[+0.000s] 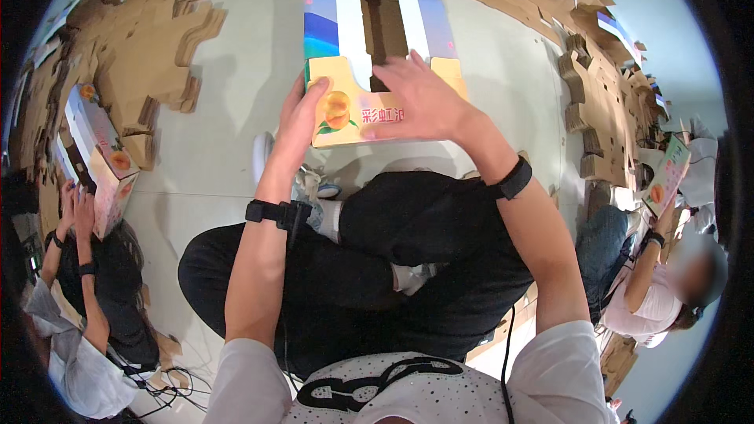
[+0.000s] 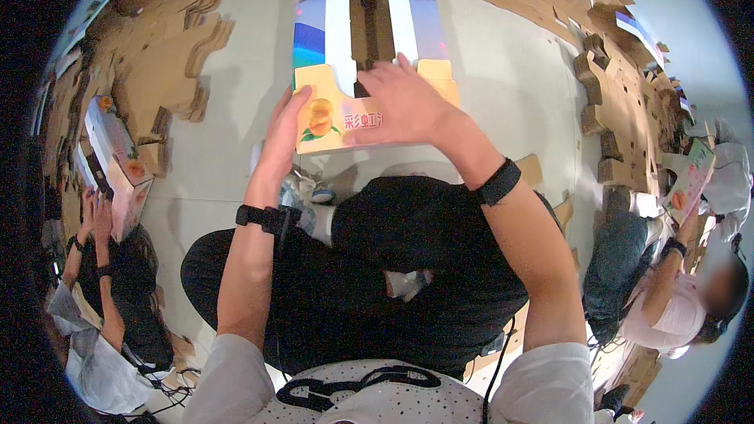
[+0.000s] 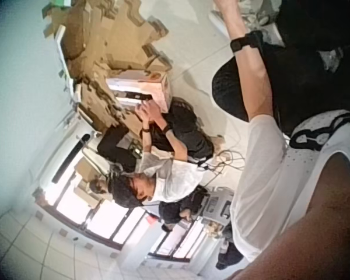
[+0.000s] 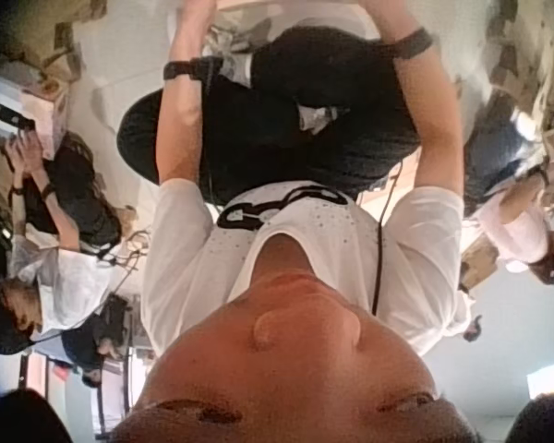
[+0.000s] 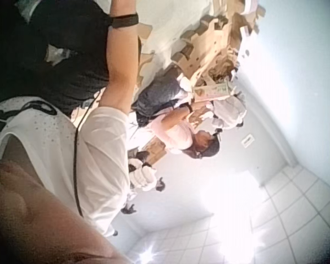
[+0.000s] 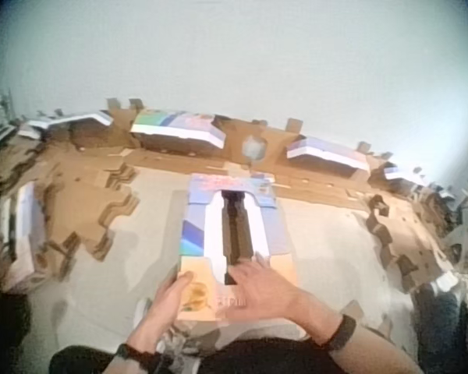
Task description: Assembling colorful cardboard fruit boxes while sitting on the floor with others.
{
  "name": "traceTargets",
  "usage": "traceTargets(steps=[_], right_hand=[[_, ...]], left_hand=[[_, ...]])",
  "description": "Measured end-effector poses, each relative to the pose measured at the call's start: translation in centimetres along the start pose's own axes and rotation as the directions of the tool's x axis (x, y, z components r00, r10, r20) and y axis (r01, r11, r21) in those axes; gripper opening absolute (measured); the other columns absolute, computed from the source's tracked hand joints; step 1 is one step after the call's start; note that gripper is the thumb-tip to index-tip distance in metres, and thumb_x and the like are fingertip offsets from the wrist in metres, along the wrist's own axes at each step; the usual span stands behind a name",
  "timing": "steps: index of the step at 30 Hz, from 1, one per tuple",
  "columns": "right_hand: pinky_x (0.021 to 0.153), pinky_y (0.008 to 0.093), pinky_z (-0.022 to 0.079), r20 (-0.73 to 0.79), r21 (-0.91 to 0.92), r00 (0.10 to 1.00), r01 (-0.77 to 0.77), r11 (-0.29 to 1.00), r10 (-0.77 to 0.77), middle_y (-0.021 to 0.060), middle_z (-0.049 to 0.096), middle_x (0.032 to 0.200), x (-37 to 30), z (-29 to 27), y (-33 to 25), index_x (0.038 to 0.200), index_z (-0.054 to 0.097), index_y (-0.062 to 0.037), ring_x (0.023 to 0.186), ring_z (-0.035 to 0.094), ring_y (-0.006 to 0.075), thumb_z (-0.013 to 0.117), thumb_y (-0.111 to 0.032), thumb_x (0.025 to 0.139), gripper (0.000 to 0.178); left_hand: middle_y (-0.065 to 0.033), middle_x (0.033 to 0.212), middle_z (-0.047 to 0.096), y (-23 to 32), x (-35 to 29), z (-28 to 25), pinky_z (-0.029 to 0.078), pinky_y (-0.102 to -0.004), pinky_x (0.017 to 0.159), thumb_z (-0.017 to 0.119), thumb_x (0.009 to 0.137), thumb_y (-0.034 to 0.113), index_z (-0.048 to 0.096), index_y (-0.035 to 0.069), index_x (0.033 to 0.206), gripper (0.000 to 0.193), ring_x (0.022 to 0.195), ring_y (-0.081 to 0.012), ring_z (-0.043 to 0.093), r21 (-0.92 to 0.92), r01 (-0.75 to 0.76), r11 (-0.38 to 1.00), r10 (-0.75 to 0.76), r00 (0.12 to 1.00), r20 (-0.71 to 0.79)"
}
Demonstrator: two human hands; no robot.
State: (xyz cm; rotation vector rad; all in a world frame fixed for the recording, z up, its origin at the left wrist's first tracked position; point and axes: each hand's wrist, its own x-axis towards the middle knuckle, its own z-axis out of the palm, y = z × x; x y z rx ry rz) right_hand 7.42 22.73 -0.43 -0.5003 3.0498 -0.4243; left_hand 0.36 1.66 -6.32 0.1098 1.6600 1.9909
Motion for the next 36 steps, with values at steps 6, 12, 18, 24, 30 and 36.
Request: traceTargets(steps=[6,12,18,24,30,36], right_hand=[[0.116,0.0531,0.027,0.332,-0.039,0.936,-0.107,0.993,0.114,0.0322,0.053,0.129,0.6,-1.5,-1.1,0.139,0.041,0.0108,0.123,0.050,0.0446,0.074,-0.061,0.075,0.102],[0.108,0.0487,0.038,-0.468,-0.156,0.884,-0.093,0.983,0.009,0.0339,0.050,0.133,0.1,-0.9,5.1,0.139,0.039,0.0118,0.121,0.052,0.0456,0.072,-0.049,0.084,0.089],[0.100,0.0469,0.045,0.161,0.374,0.683,-0.710,0.596,0.712,0.0360,0.053,0.128,-0.7,0.2,9.3,0.132,0.042,0.0132,0.119,0.056,0.0472,0.060,-0.060,0.088,0.087],[0.099,0.0429,0.046,0.143,0.262,0.777,-0.628,0.733,0.613,0.0368,0.059,0.121,-0.6,-1.0,8.5,0.130,0.042,0.0127,0.116,0.060,0.0450,0.059,-0.065,0.085,0.092],[0.091,0.0467,0.050,-0.010,0.241,0.778,-0.608,0.756,0.628,0.0370,0.062,0.111,-1.1,-0.8,9.7,0.120,0.049,0.0159,0.107,0.061,0.0488,0.060,-0.060,0.086,0.084],[0.092,0.0465,0.050,-0.164,0.091,0.847,-0.497,0.863,0.505,0.0362,0.063,0.112,-2.0,-0.7,9.0,0.127,0.048,0.0127,0.108,0.062,0.0479,0.061,-0.061,0.084,0.086]], left_hand=[[-0.0112,0.127,0.060,-0.4,0.3,-0.1,0.046,-0.0316,0.098,0.052,0.100,0.037,0.048,-0.001,0.137,0.053,0.114,-0.0187,0.060,-0.008,-0.005,1.000,0.005,1.000,0.018],[-0.0118,0.127,0.060,-0.9,1.1,-0.2,0.047,-0.0324,0.098,0.052,0.099,0.037,0.046,-0.001,0.137,0.054,0.114,-0.0197,0.061,-0.028,-0.004,1.000,0.004,1.000,0.030],[-0.0129,0.127,0.060,-0.8,0.7,-0.1,0.048,-0.0331,0.098,0.054,0.098,0.036,0.045,-0.002,0.137,0.055,0.114,-0.0203,0.061,-0.035,0.015,0.999,-0.015,1.000,0.020],[-0.0135,0.126,0.060,-0.4,0.6,-0.1,0.048,-0.0330,0.097,0.055,0.098,0.036,0.044,-0.002,0.138,0.056,0.114,-0.0205,0.061,-0.018,0.027,0.999,-0.027,1.000,0.003],[-0.0125,0.129,0.058,-0.4,0.3,0.0,0.046,-0.0325,0.100,0.054,0.098,0.038,0.045,-0.001,0.139,0.057,0.117,-0.0200,0.059,0.013,0.020,1.000,-0.020,1.000,0.006],[-0.0128,0.137,0.054,-1.1,0.2,-1.0,0.041,-0.0323,0.105,0.052,0.101,0.042,0.040,0.000,0.145,0.063,0.126,-0.0198,0.053,-0.022,-0.040,0.999,0.042,0.995,0.087]])
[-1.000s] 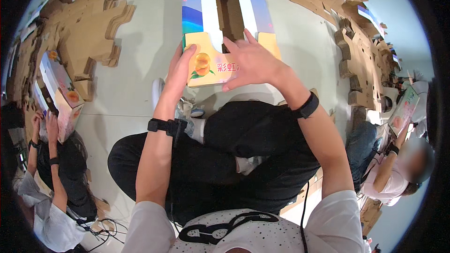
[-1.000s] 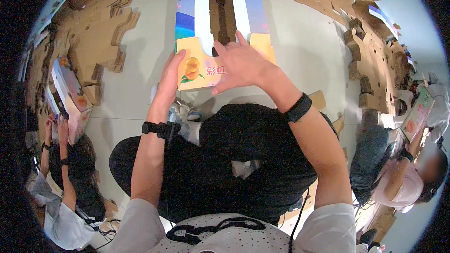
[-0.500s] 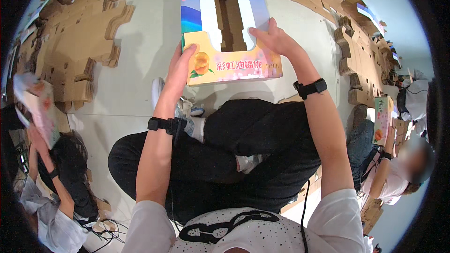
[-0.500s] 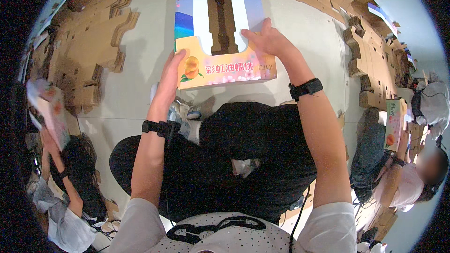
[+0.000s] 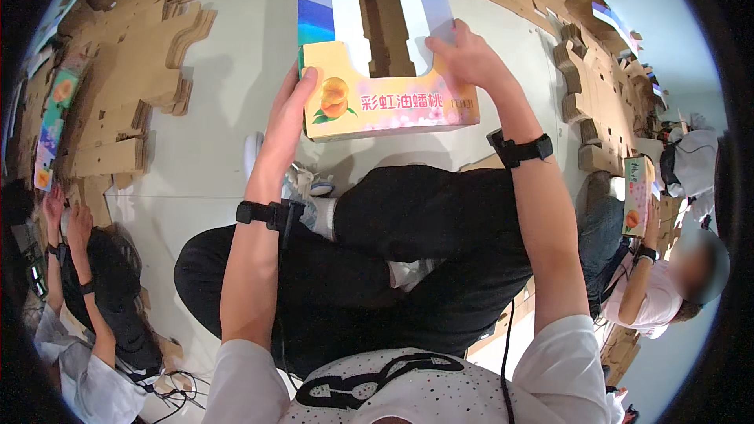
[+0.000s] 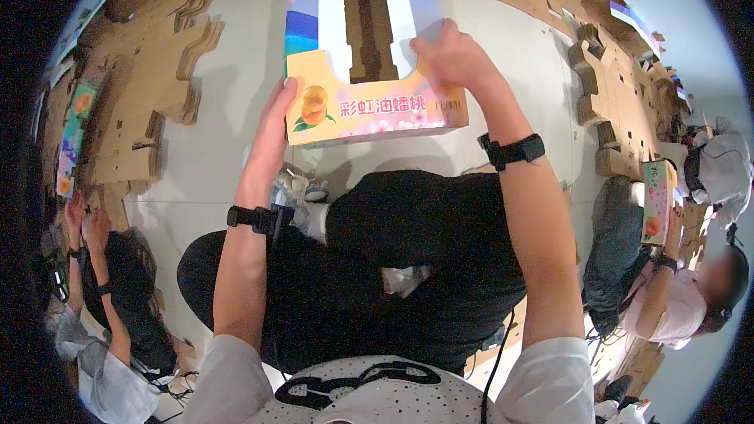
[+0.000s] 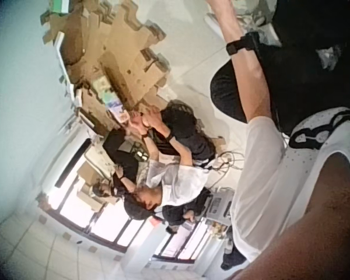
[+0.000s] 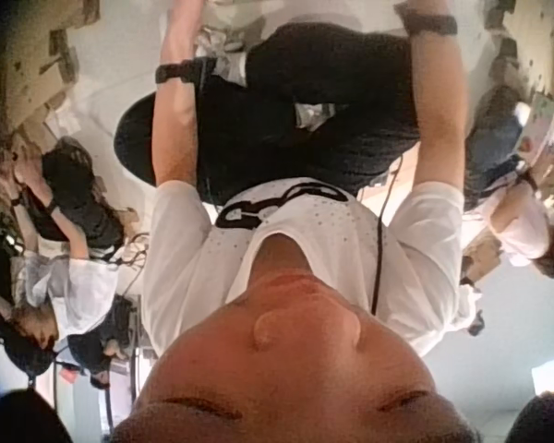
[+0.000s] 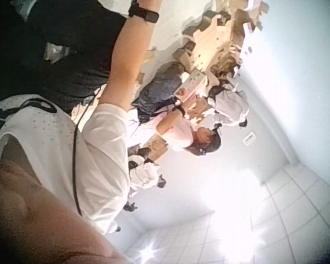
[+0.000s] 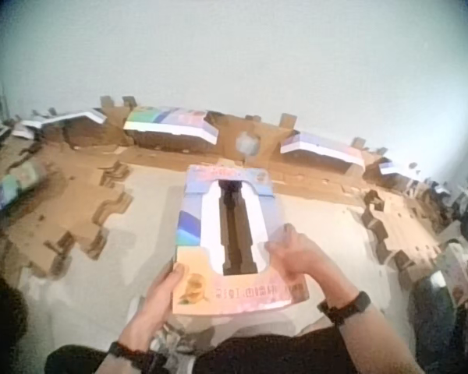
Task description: Assembling colorful cardboard fruit boxes while sitting on the floor with others.
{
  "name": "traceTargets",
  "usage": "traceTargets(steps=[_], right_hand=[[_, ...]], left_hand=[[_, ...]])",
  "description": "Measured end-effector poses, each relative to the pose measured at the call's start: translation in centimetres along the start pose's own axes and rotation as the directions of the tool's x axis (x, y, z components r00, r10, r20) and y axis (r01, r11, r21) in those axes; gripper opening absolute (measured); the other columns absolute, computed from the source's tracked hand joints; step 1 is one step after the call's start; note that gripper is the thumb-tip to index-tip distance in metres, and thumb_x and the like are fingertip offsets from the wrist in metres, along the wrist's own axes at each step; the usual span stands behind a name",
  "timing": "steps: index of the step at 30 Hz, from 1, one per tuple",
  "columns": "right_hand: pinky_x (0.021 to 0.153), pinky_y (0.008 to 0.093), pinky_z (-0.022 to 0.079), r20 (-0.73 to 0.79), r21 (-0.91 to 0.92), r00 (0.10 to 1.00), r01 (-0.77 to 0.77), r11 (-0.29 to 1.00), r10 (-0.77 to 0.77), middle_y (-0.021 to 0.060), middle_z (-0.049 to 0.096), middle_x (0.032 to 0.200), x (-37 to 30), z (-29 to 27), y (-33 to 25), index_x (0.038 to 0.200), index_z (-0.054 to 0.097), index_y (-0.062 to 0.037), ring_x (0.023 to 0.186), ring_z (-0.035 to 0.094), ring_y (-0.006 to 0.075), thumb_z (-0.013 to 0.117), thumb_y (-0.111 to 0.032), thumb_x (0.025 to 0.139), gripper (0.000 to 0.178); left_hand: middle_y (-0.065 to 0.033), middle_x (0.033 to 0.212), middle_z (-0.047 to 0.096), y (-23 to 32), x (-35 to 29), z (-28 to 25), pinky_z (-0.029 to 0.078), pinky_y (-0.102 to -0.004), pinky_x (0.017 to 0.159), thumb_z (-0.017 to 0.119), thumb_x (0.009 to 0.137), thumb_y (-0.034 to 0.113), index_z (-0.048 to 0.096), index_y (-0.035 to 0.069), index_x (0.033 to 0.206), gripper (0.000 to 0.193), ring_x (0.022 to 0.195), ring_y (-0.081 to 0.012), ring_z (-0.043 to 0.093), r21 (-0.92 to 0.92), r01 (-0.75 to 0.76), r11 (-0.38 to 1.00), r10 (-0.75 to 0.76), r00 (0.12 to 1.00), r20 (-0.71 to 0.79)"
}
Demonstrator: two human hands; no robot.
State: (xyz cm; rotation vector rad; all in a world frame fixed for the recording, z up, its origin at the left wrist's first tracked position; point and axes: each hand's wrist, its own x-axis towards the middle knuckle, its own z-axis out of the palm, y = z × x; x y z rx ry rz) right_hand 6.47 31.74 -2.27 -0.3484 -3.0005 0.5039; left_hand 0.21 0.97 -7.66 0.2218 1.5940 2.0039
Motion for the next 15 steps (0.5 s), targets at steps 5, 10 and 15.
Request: traceTargets(steps=[5,10,15], right_hand=[[0.095,0.0461,0.049,-0.004,0.165,0.979,-0.200,0.966,0.203,0.0359,0.062,0.115,-0.5,-1.5,-1.8,0.131,0.047,0.0108,0.111,0.061,0.0465,0.061,-0.062,0.084,0.088],[0.096,0.0452,0.049,0.058,0.156,0.981,-0.191,0.969,0.184,0.0348,0.062,0.116,-1.1,-2.0,-1.8,0.133,0.045,0.0100,0.113,0.062,0.0446,0.061,-0.064,0.085,0.090],[0.100,0.0420,0.047,0.237,0.078,0.958,-0.182,0.980,0.160,0.0329,0.060,0.123,-0.7,-2.6,-2.0,0.145,0.035,0.0067,0.118,0.060,0.0402,0.061,-0.066,0.086,0.098]], left_hand=[[-0.0138,0.142,0.051,0.1,-0.2,0.2,0.038,-0.0328,0.108,0.050,0.101,0.043,0.035,0.000,0.151,0.067,0.130,-0.0206,0.050,-0.045,-0.039,0.998,0.040,0.999,0.021],[-0.0159,0.139,0.054,0.5,-0.2,-0.5,0.039,-0.0320,0.107,0.052,0.099,0.049,0.039,-0.006,0.146,0.073,0.127,-0.0205,0.053,0.165,0.099,0.981,-0.068,0.981,-0.181],[-0.0142,0.135,0.057,0.7,-0.2,-0.2,0.039,-0.0325,0.106,0.051,0.099,0.051,0.044,-0.003,0.143,0.070,0.124,-0.0192,0.054,0.195,0.150,0.969,-0.132,0.986,-0.099]])
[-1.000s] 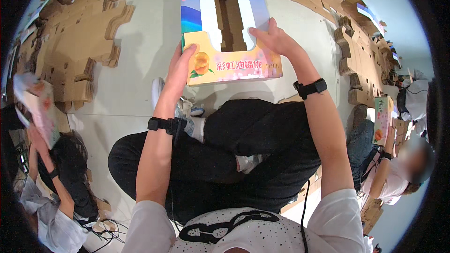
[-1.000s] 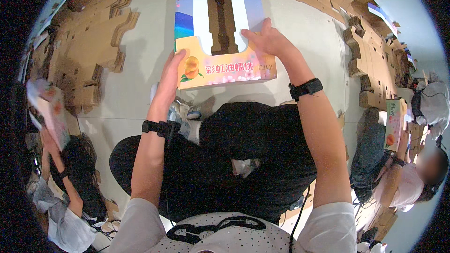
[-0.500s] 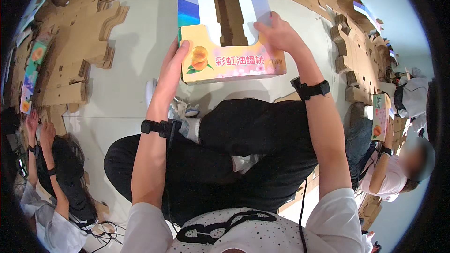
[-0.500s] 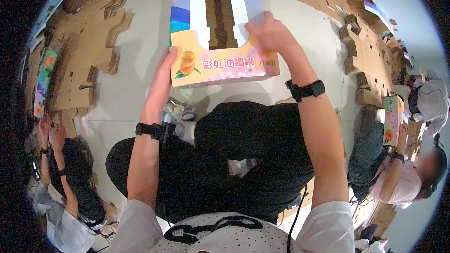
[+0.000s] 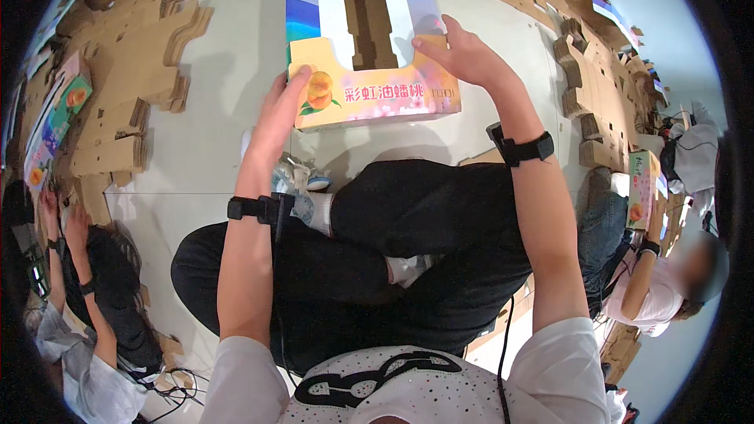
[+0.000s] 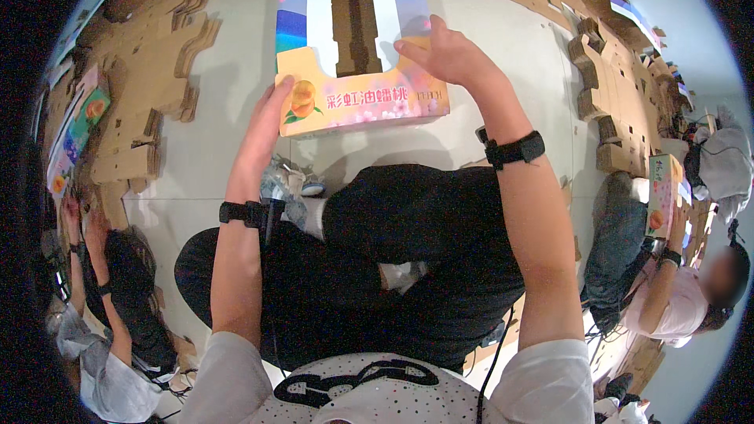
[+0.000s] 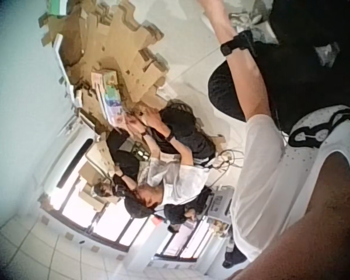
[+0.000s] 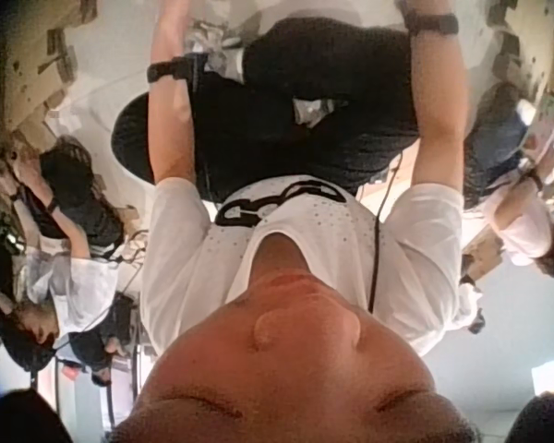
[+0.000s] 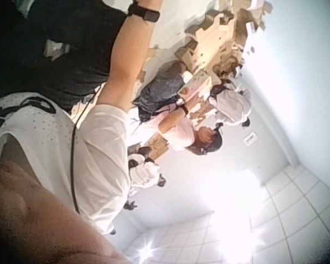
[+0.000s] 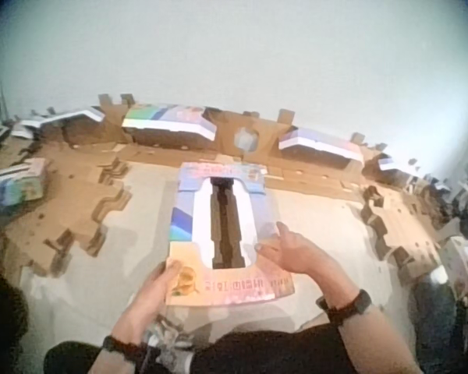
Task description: Assembling colorful cardboard fruit boxes while sitting on the floor with others.
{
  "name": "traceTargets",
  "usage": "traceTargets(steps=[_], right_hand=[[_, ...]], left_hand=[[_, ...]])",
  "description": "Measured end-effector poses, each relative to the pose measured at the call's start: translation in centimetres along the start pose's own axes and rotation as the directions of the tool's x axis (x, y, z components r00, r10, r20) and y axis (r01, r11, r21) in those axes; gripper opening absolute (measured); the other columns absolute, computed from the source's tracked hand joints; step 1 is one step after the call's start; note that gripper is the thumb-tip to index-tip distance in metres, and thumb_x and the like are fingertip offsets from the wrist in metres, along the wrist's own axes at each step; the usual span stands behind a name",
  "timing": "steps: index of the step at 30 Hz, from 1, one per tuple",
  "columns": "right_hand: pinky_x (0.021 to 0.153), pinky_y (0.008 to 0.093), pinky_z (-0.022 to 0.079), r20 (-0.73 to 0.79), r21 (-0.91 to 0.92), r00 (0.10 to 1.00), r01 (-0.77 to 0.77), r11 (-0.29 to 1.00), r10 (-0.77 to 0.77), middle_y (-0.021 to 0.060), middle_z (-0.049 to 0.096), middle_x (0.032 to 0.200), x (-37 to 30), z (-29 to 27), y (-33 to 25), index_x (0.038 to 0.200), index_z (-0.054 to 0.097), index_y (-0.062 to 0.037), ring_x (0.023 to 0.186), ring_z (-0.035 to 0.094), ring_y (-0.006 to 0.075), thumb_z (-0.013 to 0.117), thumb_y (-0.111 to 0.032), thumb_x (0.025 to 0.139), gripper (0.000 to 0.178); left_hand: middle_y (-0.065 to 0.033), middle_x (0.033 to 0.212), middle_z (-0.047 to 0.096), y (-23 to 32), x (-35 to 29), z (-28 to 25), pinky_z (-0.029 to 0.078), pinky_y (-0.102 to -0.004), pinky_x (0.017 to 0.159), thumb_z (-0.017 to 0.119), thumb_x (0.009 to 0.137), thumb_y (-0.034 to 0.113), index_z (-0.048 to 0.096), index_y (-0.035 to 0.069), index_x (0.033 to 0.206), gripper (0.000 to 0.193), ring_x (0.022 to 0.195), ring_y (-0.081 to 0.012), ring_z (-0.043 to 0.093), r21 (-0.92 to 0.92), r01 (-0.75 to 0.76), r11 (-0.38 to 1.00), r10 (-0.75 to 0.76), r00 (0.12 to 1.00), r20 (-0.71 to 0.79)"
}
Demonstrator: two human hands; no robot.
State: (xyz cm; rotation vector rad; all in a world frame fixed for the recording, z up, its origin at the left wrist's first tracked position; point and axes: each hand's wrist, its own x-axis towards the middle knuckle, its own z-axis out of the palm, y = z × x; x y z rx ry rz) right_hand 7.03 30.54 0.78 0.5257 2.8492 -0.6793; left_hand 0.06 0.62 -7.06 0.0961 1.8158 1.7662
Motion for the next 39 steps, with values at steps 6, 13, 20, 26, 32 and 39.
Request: traceTargets(steps=[6,13,20,26,32,39], right_hand=[[0.073,0.0425,0.059,0.126,0.238,0.977,-0.198,0.951,0.172,0.0255,0.066,0.112,1.5,2.0,1.3,0.138,0.038,0.0111,0.096,0.070,0.0324,0.063,-0.071,0.080,0.104],[0.066,0.0403,0.059,0.263,0.502,0.964,-0.174,0.847,0.042,0.0166,0.068,0.107,2.8,3.0,3.1,0.134,0.052,0.0034,0.089,0.070,0.0270,0.066,-0.074,0.075,0.098],[0.076,0.0448,0.057,0.359,0.350,0.933,-0.127,0.928,-0.007,0.0177,0.068,0.113,1.4,3.3,-0.7,0.125,0.066,-0.0067,0.101,0.067,0.0328,0.061,-0.076,0.075,0.085],[0.079,0.0414,0.057,0.358,0.284,0.934,-0.124,0.951,0.015,0.0146,0.071,0.106,1.6,2.6,-0.5,0.121,0.068,-0.0080,0.099,0.068,0.0295,0.061,-0.076,0.075,0.083],[0.078,0.0382,0.055,0.345,0.196,0.938,-0.027,0.980,-0.043,0.0131,0.071,0.110,1.0,1.5,0.2,0.126,0.065,-0.0107,0.100,0.067,0.0264,0.055,-0.081,0.076,0.087],[0.075,0.0420,0.054,0.391,0.172,0.920,-0.044,0.984,-0.028,0.0108,0.070,0.109,1.5,2.4,0.9,0.128,0.063,-0.0129,0.096,0.067,0.0260,0.052,-0.084,0.075,0.089]], left_hand=[[-0.0135,0.139,0.055,-0.2,-0.6,-0.6,0.036,-0.0331,0.108,0.052,0.099,0.050,0.043,-0.001,0.146,0.070,0.127,-0.0198,0.051,0.020,-0.026,0.999,0.024,0.994,0.109],[-0.0147,0.142,0.052,-1.2,-0.3,0.1,0.034,-0.0329,0.110,0.051,0.100,0.051,0.041,-0.003,0.146,0.072,0.132,-0.0208,0.048,-0.057,-0.025,0.998,0.031,0.994,0.108],[-0.0085,0.128,0.062,-1.4,2.1,-3.8,0.043,-0.0313,0.101,0.052,0.100,0.044,0.052,-0.003,0.136,0.059,0.117,-0.0165,0.059,-0.198,-0.034,0.980,0.031,0.999,-0.022],[-0.0124,0.129,0.061,0.1,1.4,-3.2,0.047,-0.0325,0.099,0.055,0.100,0.037,0.049,-0.006,0.138,0.058,0.116,-0.0198,0.061,-0.129,-0.149,0.980,0.122,0.972,-0.200],[-0.0132,0.133,0.060,0.3,1.5,-3.1,0.043,-0.0318,0.103,0.059,0.098,0.033,0.047,-0.003,0.143,0.059,0.122,-0.0194,0.057,-0.202,-0.266,0.943,0.253,0.963,-0.089],[-0.0129,0.134,0.059,0.3,1.1,-2.2,0.044,-0.0309,0.102,0.060,0.098,0.035,0.040,0.001,0.149,0.064,0.122,-0.0184,0.057,-0.072,-0.148,0.986,0.137,0.980,-0.144]])
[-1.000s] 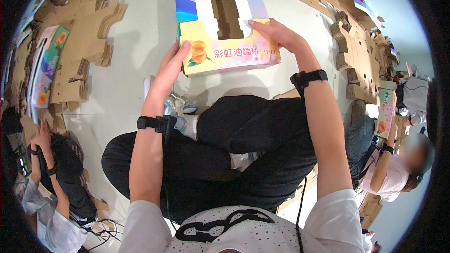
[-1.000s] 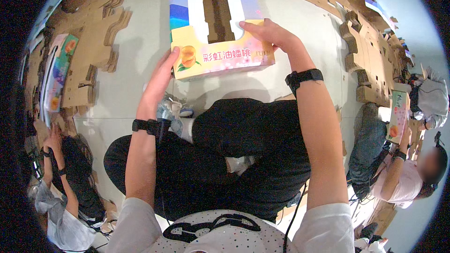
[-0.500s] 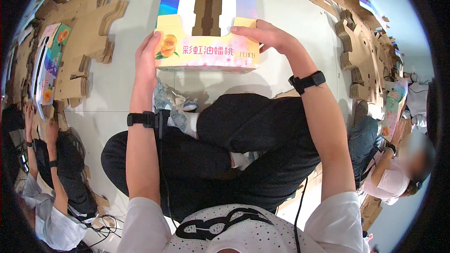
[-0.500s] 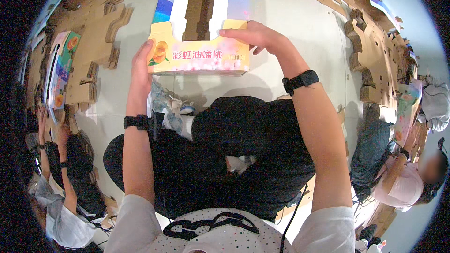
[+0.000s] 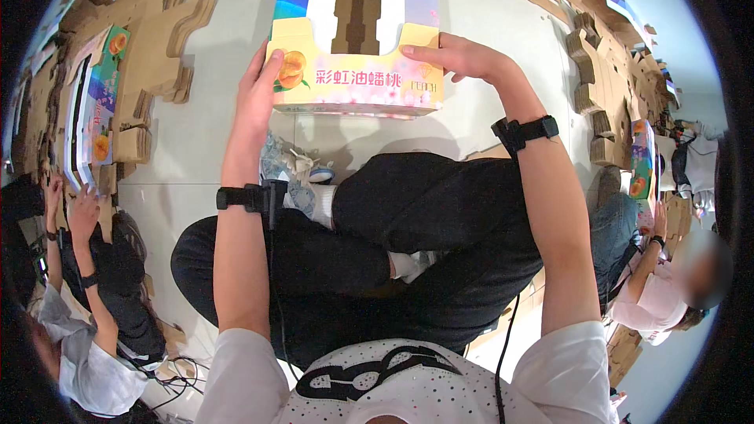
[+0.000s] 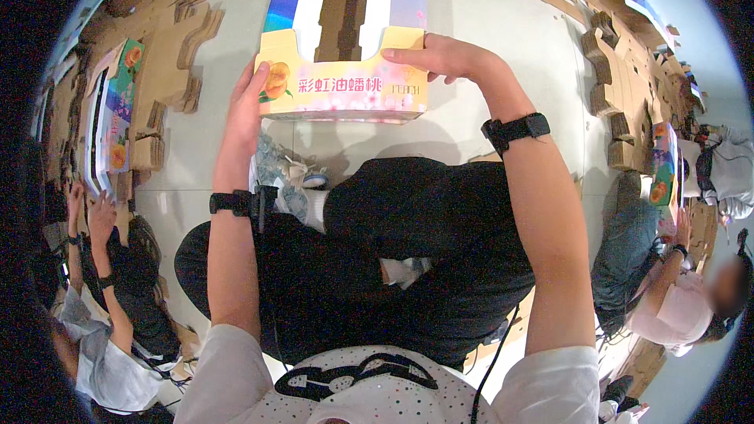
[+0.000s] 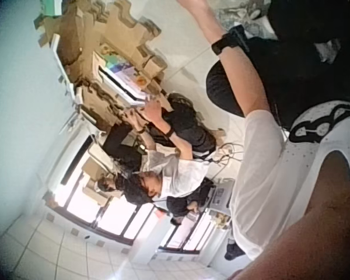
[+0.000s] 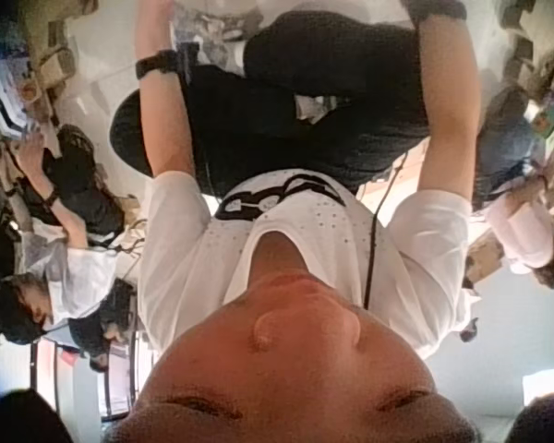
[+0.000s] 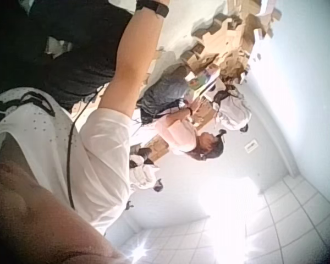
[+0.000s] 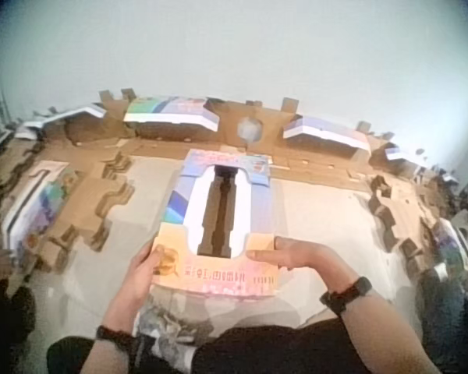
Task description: Assembling colorful cardboard fruit boxes while sitting on the floor with others.
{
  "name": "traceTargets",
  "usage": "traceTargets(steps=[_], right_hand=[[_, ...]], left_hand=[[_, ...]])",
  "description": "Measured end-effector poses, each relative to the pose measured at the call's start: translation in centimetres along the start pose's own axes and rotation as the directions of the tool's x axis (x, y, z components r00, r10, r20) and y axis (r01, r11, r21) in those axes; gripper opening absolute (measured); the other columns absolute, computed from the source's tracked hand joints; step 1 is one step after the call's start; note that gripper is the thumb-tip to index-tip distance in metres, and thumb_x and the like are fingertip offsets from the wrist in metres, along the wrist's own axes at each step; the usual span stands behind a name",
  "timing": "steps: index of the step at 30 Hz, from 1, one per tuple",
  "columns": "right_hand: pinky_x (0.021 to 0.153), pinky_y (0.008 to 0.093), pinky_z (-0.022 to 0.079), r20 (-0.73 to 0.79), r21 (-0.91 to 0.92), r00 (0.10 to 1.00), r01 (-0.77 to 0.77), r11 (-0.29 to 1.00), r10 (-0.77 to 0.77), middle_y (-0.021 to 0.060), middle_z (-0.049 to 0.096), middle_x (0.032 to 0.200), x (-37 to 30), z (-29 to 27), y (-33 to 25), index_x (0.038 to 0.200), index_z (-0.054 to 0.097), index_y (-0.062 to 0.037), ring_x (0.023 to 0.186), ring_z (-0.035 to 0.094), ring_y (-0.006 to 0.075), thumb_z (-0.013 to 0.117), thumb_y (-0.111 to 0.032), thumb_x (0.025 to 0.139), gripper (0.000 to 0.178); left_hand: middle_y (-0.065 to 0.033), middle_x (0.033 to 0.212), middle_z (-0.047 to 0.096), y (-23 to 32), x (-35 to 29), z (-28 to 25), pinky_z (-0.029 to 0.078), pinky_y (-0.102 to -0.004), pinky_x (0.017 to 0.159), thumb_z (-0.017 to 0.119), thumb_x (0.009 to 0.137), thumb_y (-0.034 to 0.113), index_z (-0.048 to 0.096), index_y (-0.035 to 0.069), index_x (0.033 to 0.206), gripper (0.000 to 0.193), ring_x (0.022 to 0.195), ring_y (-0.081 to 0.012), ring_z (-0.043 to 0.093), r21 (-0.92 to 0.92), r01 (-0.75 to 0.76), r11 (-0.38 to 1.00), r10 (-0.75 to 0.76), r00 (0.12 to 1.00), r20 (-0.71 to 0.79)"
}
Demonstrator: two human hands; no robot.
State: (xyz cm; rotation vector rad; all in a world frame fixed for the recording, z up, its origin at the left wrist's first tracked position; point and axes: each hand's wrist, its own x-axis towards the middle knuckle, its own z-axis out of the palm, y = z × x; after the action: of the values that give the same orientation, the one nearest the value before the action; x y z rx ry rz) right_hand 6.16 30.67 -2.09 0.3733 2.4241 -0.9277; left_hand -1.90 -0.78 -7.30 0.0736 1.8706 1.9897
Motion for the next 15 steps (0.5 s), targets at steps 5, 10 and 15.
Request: traceTargets(steps=[5,10,15], right_hand=[[0.083,0.0424,0.054,-0.157,0.007,0.987,0.045,0.999,-0.043,0.0246,0.064,0.120,0.3,-0.5,0.7,0.135,0.050,0.0025,0.103,0.066,0.0354,0.064,-0.074,0.077,0.097],[0.102,0.0451,0.044,-0.508,-0.393,0.804,0.103,0.914,-0.309,0.0316,0.055,0.128,1.8,0.8,1.7,0.138,0.040,0.0127,0.124,0.052,0.0411,0.070,-0.065,0.078,0.103],[0.116,0.0516,0.028,-0.292,-0.496,0.738,0.427,0.756,-0.609,0.0314,0.045,0.140,-1.6,2.6,-3.6,0.144,0.036,0.0095,0.138,0.033,0.0497,0.075,-0.057,0.075,0.103]], left_hand=[[-0.0134,0.131,0.060,-0.6,0.5,-0.5,0.044,-0.0305,0.100,0.059,0.099,0.035,0.041,0.003,0.149,0.063,0.119,-0.0182,0.058,0.040,-0.031,0.999,0.030,0.999,0.032],[-0.0138,0.124,0.062,-0.4,-0.3,1.2,0.045,-0.0300,0.097,0.059,0.100,0.037,0.041,0.002,0.149,0.063,0.112,-0.0172,0.059,0.129,-0.084,0.988,0.076,0.995,0.065],[-0.0138,0.123,0.062,-0.6,-0.5,1.1,0.045,-0.0305,0.098,0.059,0.100,0.037,0.039,0.002,0.150,0.064,0.113,-0.0174,0.059,0.102,-0.059,0.993,0.052,0.996,0.066]])
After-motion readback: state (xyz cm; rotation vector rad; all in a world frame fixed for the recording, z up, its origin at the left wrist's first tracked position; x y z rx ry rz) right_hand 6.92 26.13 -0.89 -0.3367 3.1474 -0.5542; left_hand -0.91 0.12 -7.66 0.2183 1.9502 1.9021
